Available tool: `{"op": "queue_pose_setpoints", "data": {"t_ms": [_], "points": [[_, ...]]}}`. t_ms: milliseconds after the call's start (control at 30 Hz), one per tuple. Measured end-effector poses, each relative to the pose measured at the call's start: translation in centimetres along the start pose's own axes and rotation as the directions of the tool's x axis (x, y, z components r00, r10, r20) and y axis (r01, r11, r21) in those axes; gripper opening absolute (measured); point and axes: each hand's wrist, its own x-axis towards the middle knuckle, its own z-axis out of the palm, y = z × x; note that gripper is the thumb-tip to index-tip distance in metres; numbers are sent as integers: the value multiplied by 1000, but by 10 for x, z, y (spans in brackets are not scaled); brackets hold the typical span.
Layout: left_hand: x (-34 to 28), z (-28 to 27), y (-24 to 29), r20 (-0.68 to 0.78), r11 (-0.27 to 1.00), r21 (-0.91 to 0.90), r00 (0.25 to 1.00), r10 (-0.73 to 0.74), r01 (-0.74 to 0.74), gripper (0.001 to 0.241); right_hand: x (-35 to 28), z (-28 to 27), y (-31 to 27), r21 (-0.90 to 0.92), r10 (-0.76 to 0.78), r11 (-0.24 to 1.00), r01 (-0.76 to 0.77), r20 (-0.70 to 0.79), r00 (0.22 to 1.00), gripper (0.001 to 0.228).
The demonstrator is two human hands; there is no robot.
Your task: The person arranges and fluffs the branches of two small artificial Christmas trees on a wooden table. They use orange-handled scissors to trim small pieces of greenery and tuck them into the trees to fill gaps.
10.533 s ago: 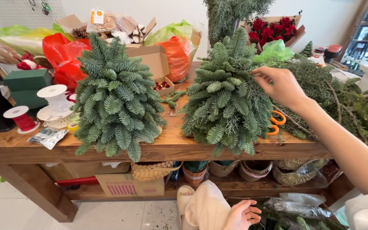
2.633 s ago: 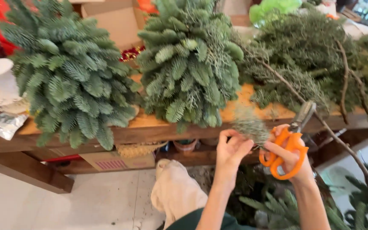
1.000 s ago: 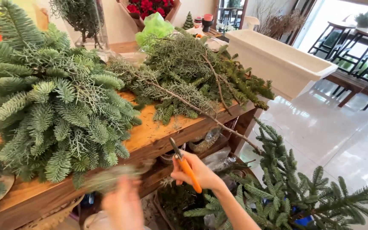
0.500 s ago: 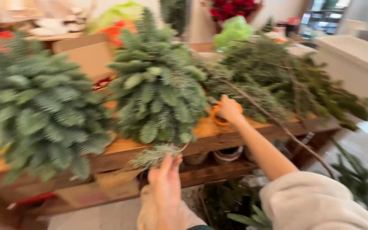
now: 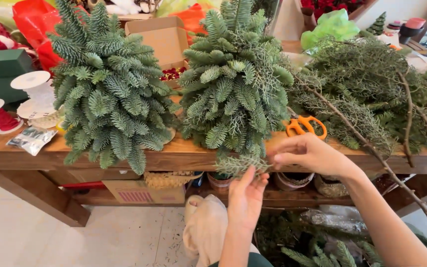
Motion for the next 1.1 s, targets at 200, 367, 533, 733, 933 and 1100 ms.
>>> {"op": "queue_pose_setpoints", "data": {"t_ms": [200, 367, 533, 733, 933, 1100], "points": [[-18, 19, 10, -16, 644, 594, 793, 609, -482, 84, -22, -3, 4, -67, 44, 997, -50, -83, 996, 19], [-42, 45, 14, 538, -5, 802, 719, 441, -597, 44, -31, 1, 14, -17, 10, 1000, -10, -11, 1000, 17], [-28, 22, -8, 308, 34, 949, 946, 96, -313, 27, -18, -11, 32, 150, 66, 987, -50, -100, 993, 15], [-21, 14, -3, 273, 76, 955, 952, 142, -285, 24, 55, -54, 121, -462, 135, 803, -377, -476, 869, 30], [-20, 13, 6, 330, 85, 931, 920, 211, -354, 20, 82, -73, 158, -578, 383, 613, -539, -379, 842, 48], [-8, -4, 8, 344, -14, 936, 911, 227, -350, 13, 24, -99, 136, -461, 266, 748, -478, -452, 851, 69]]}}
